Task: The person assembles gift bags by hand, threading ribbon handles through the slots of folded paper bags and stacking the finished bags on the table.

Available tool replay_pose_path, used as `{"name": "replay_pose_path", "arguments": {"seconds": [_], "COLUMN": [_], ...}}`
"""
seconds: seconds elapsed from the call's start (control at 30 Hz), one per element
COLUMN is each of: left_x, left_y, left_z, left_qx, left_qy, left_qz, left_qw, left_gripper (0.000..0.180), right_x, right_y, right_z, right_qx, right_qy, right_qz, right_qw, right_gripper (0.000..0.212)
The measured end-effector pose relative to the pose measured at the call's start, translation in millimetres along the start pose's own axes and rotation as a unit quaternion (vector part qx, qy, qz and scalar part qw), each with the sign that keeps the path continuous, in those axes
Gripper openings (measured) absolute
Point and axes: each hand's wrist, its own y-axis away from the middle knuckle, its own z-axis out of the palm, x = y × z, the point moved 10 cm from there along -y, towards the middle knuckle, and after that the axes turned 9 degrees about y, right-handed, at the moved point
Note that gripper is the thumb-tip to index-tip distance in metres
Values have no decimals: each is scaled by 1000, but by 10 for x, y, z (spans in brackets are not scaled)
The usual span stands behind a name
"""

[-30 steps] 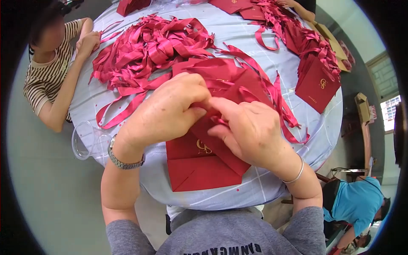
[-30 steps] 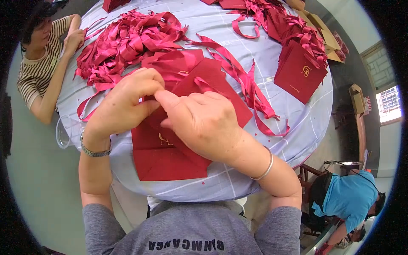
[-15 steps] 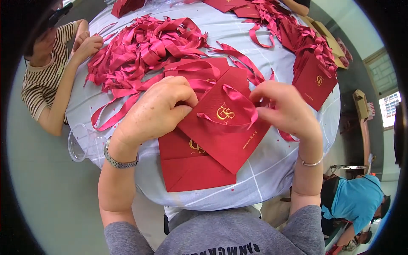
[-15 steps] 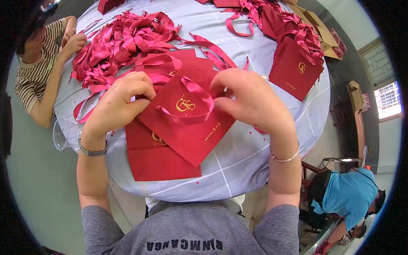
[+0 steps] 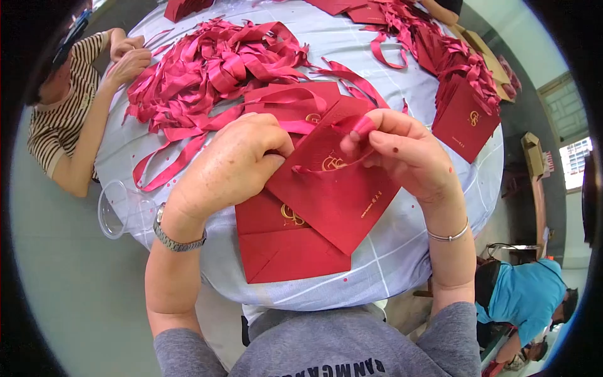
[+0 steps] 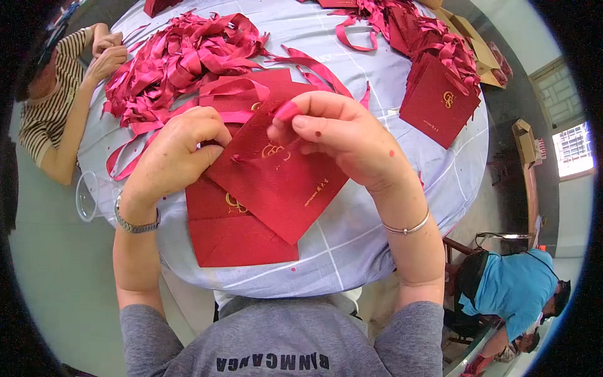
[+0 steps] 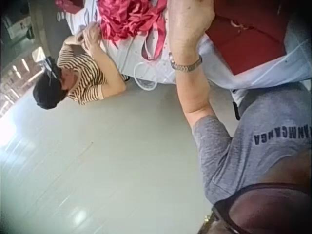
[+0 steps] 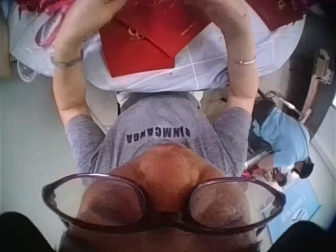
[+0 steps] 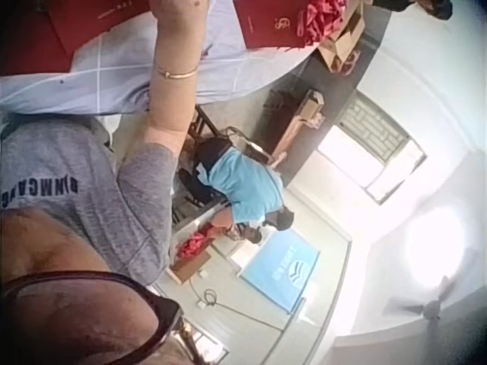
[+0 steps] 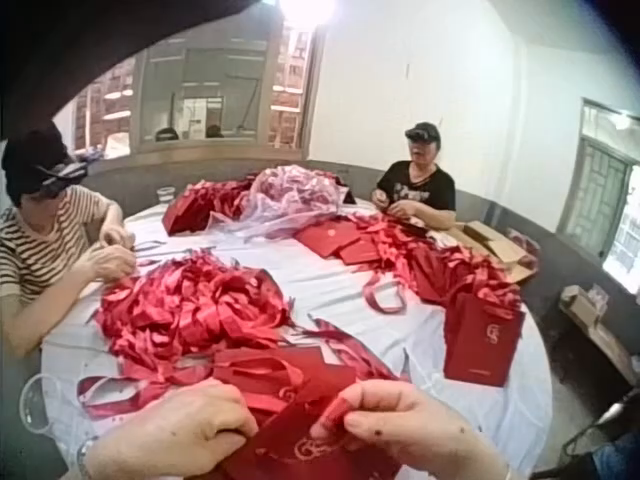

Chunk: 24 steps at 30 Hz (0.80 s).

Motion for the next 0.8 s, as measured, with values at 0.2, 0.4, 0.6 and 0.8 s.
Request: {"name": "replay_pose_path", "arguments": {"seconds": [0.2, 0.4, 0.6, 0.8], "left_x": [-32, -26, -116, -135], "left_y": [9, 3, 32, 31], "left_z": [1, -3, -2, 14], "left_qx": [-1, -10, -9, -18], "left_qy": [-2, -5, 0, -28], "left_qz": [-11, -19, -46, -38], "left_qw": [1000, 1000, 999, 999], "left_gripper": [11, 9, 9, 8], "right_x": [59, 186, 14, 276], "right_y": [4, 35, 142, 409], "right_z": [24, -5, -114, -168], "right_qx": [-12, -15, 131, 191], "right_qy": [-47, 26, 150, -6], "right_qz": [28, 121, 110, -41], "right_qw": [998, 992, 974, 981], "right_gripper": [34, 32, 28, 26]}}
